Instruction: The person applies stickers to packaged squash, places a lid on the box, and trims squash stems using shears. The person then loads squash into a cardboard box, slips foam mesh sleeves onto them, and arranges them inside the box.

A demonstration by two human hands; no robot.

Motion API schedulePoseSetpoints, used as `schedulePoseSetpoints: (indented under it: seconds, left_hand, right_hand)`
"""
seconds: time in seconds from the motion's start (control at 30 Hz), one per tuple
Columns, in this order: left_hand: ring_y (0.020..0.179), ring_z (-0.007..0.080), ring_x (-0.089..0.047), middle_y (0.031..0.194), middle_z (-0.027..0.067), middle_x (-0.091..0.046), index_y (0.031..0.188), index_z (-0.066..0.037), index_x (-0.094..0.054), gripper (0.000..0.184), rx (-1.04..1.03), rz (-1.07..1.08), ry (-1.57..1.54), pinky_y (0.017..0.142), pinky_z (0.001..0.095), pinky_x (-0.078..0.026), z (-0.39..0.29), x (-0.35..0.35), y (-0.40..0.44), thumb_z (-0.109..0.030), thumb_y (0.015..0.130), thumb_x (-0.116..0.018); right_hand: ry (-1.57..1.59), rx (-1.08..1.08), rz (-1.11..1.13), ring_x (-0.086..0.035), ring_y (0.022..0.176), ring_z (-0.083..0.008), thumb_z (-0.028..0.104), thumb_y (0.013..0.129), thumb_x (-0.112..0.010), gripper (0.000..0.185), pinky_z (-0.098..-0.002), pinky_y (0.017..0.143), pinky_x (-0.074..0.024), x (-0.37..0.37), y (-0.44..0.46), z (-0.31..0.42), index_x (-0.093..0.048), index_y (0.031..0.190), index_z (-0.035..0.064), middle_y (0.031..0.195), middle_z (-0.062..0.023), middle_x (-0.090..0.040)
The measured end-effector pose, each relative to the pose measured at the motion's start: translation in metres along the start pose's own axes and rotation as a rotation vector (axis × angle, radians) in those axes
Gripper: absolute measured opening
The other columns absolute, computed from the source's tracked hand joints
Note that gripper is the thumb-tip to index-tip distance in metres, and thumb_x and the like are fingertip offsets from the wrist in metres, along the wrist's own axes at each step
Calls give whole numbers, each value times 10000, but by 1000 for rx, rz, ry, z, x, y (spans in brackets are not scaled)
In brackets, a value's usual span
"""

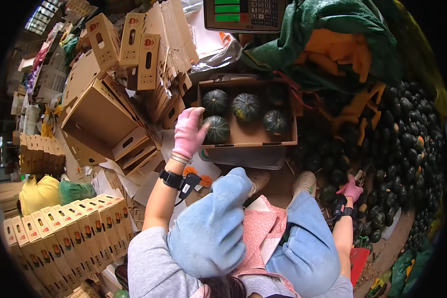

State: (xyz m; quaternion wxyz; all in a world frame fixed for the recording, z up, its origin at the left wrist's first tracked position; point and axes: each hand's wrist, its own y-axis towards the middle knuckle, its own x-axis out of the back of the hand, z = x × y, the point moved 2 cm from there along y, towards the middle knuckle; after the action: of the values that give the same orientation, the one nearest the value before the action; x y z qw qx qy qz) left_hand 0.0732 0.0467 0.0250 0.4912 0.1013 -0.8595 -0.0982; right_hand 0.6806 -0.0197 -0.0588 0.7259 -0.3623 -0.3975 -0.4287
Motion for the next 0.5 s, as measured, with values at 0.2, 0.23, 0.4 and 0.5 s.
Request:
schedulePoseSetpoints:
  seconds: [0.2, 0.23, 0.4, 0.5]
  left_hand:
    - [1101, 300, -517, 1118, 119, -551, 1285, -221, -471, 723, 16, 566, 512, 1005, 558, -263, -36, -24, 10, -474, 661, -736]
    - [1087, 315, -524, 1097, 137, -557, 1287, -223, -476, 752, 66, 634, 535, 994, 551, -273, -39, -29, 17, -507, 640, -734]
    - [1034, 334, -540, 1052, 172, -552, 1264, -220, -493, 788, 173, 699, 548, 990, 534, -281, -49, -37, 33, -462, 558, -744]
    - [1018, 330, -540, 1038, 158, -552, 1224, -235, -514, 754, 127, 669, 569, 1000, 563, -276, -49, -38, 30, -447, 545, -762]
  right_hand:
    - [-54, 164, 12, -540, 1127, -361, 444, 586, -796, 822, -411, 959, -412, -10, -12, 30, -513, 1201, -22, 1208, -212, -573]
    - [-49, 158, 28, -545, 1118, -356, 438, 583, -799, 817, -408, 953, -417, -15, -7, 27, -516, 1194, -24, 1198, -208, -579]
    - [23, 174, 65, -563, 1095, -327, 386, 597, -807, 763, -384, 946, -420, -18, -5, 31, -519, 1171, -27, 1155, -194, -600]
    - [7, 202, 53, -566, 1084, -326, 359, 617, -804, 743, -380, 938, -422, -14, 2, 27, -507, 1178, -28, 1138, -193, -604]
